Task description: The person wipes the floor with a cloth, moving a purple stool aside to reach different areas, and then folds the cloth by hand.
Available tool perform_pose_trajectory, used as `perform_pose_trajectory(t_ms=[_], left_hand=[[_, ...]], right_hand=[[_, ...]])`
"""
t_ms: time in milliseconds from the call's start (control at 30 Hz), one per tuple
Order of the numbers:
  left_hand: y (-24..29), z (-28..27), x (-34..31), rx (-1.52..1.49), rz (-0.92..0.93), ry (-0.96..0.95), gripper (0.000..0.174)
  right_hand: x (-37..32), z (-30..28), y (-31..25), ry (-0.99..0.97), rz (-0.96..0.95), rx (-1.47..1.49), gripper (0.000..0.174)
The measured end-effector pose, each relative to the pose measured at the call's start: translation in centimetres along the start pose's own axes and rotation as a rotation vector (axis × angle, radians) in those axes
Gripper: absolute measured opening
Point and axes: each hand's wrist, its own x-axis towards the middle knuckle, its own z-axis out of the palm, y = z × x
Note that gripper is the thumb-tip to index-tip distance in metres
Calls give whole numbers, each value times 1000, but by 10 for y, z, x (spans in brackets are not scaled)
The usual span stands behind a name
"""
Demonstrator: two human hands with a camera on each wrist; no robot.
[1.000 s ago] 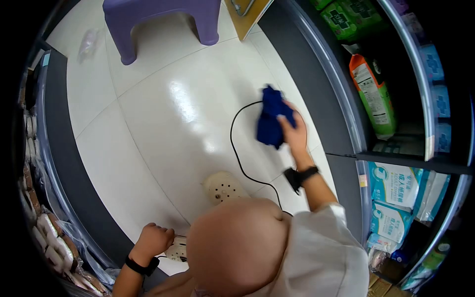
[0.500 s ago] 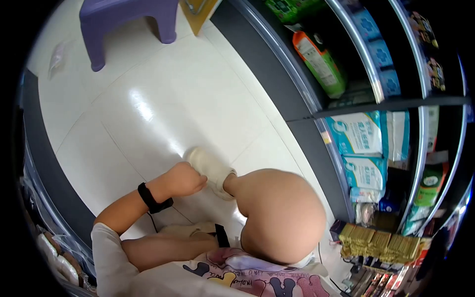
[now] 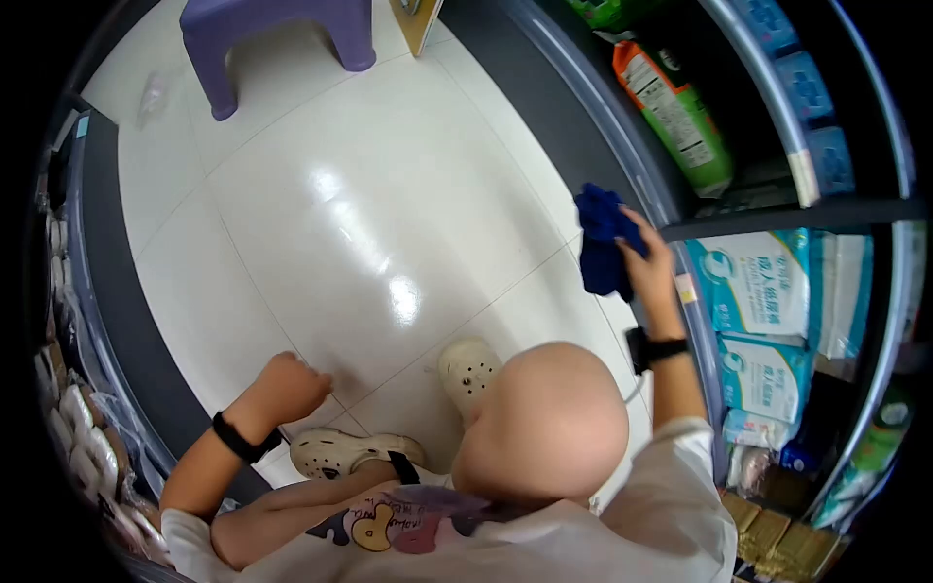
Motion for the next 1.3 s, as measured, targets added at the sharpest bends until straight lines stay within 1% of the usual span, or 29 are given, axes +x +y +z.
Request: perform_pose_trajectory(t_ms=[67,133,167,200,233,267,333,433,533,600,633,667,700,800,833,933,1000,1033,1067,1167,1233,1267,1300], left_hand=[[11,-2,-21,23,-151,-190,22],[29,-6,-36,1,-244,-259,23],[36,-10,-37,-6,-282,-297,23],[41,-14,-36,-43,-291,-279,24],[46,-18,-33,-82,-297,-262,24],[50,-21,-29,-123,-303,-241,25],[51,-18,-22,-82,-291,-231,26],[52,-14,-15,-59,-278,-235,25],[58,-7,-14,-92,-305,-265,25],[62,-5,-17,-121,-328,-285,24],[66,-5,-19,-133,-354,-269,23],[69,-4,-22,-136,-380,-263,24],[73,-2,-26,-139,-408,-257,24],[80,-9,-34,-168,-491,-222,23],[83,-12,-38,-184,-525,-213,23],[91,-18,-44,-182,-650,-266,25],[89,-26,-38,-166,-706,-279,25],[87,-28,-32,-199,-681,-226,24],[84,-28,-24,-185,-645,-221,23],[70,-14,3,-110,-527,-189,21],[62,1,18,-38,-447,-172,19],[62,7,23,-54,-412,-173,19],[61,10,25,-67,-378,-173,18]], right_hand=[[7,67,49,6,57,-83,51],[4,118,85,-13,6,-158,52],[2,137,99,-61,52,-138,51],[-3,152,110,-107,104,-121,51],[-6,160,116,-55,-30,-113,51],[-10,163,122,-54,90,-70,51],[-11,165,127,-35,-29,-206,50],[-13,168,126,-49,39,-52,50],[-14,175,119,-26,0,-41,49],[-19,181,110,-64,-40,26,49],[-20,185,105,-115,-94,3,50],[-23,190,96,-213,-85,53,53],[-27,197,85,-280,-144,47,56],[-33,220,40,-501,-270,60,62],[-32,229,30,-555,-362,71,64],[-16,242,17,-658,-499,127,65],[-6,244,15,-710,-434,196,63],[-5,245,21,-708,-477,189,63],[-4,244,26,-701,-518,175,62],[-4,235,23,-742,-515,91,63],[-7,222,11,-676,-543,0,65],[-11,218,7,-651,-558,-47,66],[-13,217,10,-665,-535,-31,72]])
